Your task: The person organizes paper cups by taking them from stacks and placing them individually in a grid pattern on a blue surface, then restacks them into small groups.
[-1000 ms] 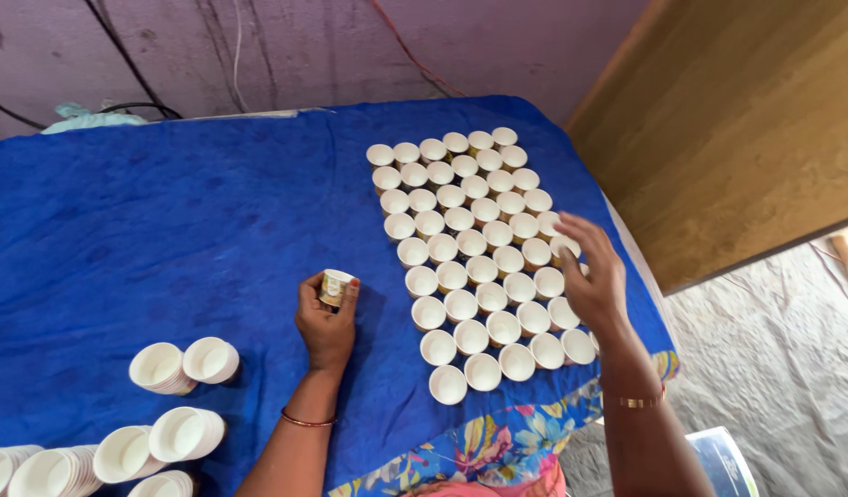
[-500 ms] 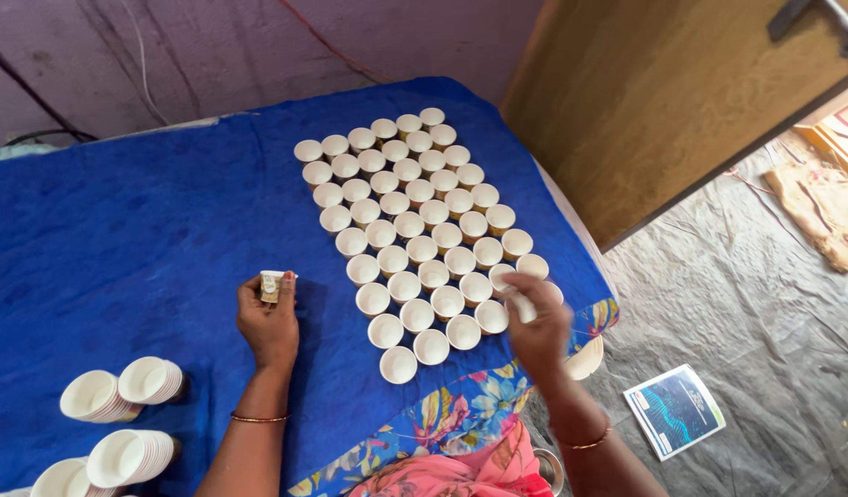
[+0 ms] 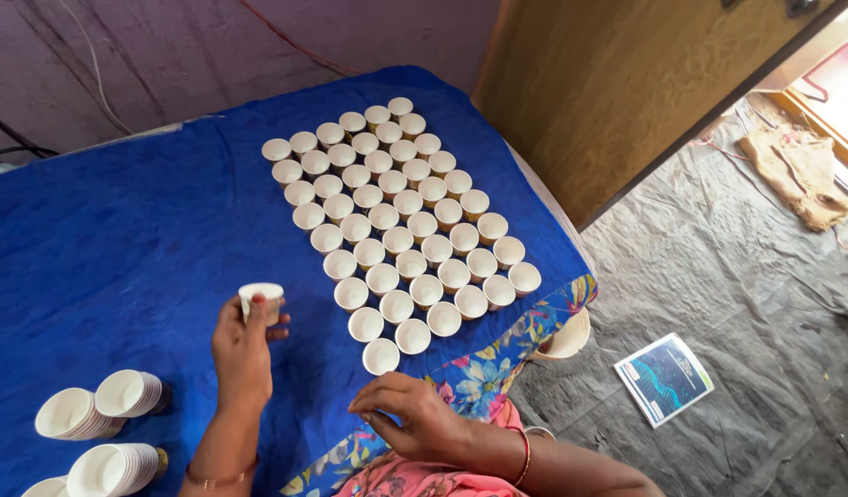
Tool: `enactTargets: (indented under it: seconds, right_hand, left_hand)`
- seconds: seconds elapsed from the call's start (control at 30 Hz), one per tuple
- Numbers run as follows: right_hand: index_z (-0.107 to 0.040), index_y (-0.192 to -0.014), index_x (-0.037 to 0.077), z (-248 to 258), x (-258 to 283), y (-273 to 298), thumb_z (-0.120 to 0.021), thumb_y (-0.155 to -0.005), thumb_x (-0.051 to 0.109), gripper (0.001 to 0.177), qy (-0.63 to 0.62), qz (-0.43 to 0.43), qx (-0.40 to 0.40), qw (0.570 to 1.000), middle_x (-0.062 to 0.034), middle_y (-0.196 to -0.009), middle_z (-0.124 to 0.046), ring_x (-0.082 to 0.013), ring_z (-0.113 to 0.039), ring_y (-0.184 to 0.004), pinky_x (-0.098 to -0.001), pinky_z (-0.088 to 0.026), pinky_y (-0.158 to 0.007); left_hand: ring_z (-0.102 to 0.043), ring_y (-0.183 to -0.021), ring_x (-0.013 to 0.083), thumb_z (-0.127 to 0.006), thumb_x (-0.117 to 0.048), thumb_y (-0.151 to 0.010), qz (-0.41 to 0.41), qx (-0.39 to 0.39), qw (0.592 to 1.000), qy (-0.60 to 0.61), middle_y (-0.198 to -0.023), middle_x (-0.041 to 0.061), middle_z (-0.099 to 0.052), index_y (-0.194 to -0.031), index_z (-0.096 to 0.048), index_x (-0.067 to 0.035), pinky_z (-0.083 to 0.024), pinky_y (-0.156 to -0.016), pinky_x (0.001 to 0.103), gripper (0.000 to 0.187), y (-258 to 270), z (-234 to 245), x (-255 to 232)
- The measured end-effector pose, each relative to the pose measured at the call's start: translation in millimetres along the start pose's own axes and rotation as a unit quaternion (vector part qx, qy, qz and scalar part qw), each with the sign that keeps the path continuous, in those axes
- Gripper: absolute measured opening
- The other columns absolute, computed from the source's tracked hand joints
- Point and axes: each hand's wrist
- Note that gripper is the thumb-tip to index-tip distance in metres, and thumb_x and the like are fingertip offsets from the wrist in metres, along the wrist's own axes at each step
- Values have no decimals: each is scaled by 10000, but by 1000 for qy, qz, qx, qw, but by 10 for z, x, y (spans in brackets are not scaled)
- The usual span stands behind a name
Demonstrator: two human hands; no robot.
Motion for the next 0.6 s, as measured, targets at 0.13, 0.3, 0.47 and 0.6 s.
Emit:
enactTargets:
  seconds: [0.13,0.3,0.47,0.6]
  right_hand:
    - [-727,-1082,36,9,-15,-44,-720,-915,-42,185,10,-10,-10,1000,-122,-1059,-731,-278,-742,-971,-342,-605,-784]
    - [-737,-1069,40,-59,4,-63,-708,-888,-55,206,14,-14,-12,1000,-118,-1051,-734,-263,-748,-946,-338,-611,-774]
    - [-739,-1071,45,-188,-32,-50,-747,-878,-44,213,45,17,-7,999,-119,-1056,-749,-272,-761,-988,-337,-618,-822]
    - [-697,-1142,19,-327,-47,-64,-738,-879,-54,275,-5,-16,-6,1000,-128,-1061,-761,-244,-778,-972,-330,-626,-826]
  left_hand:
    - [-659,-826,131,-644,-329,-998,10,18,999,-51,-1030,69,-704,-1233,-591,3,-508,-663,257,410,469,71,-31]
    - [-638,-803,125,-682,-301,-958,17,11,997,-73,-1001,75,-710,-1244,-599,10,-499,-672,261,431,898,271,200]
    - [-678,-916,122,-723,-283,-924,-98,-11,985,-142,-1042,64,-723,-1265,-576,12,-544,-814,267,475,1249,470,298]
    - [-712,-929,135,-750,-310,-894,-151,-33,967,-203,-1022,70,-749,-1243,-589,5,-558,-820,275,496,1430,554,114]
Point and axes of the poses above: each hand's wrist, its own y-axis away from the middle knuckle, its own z-axis out of the back of the hand, x = y × z
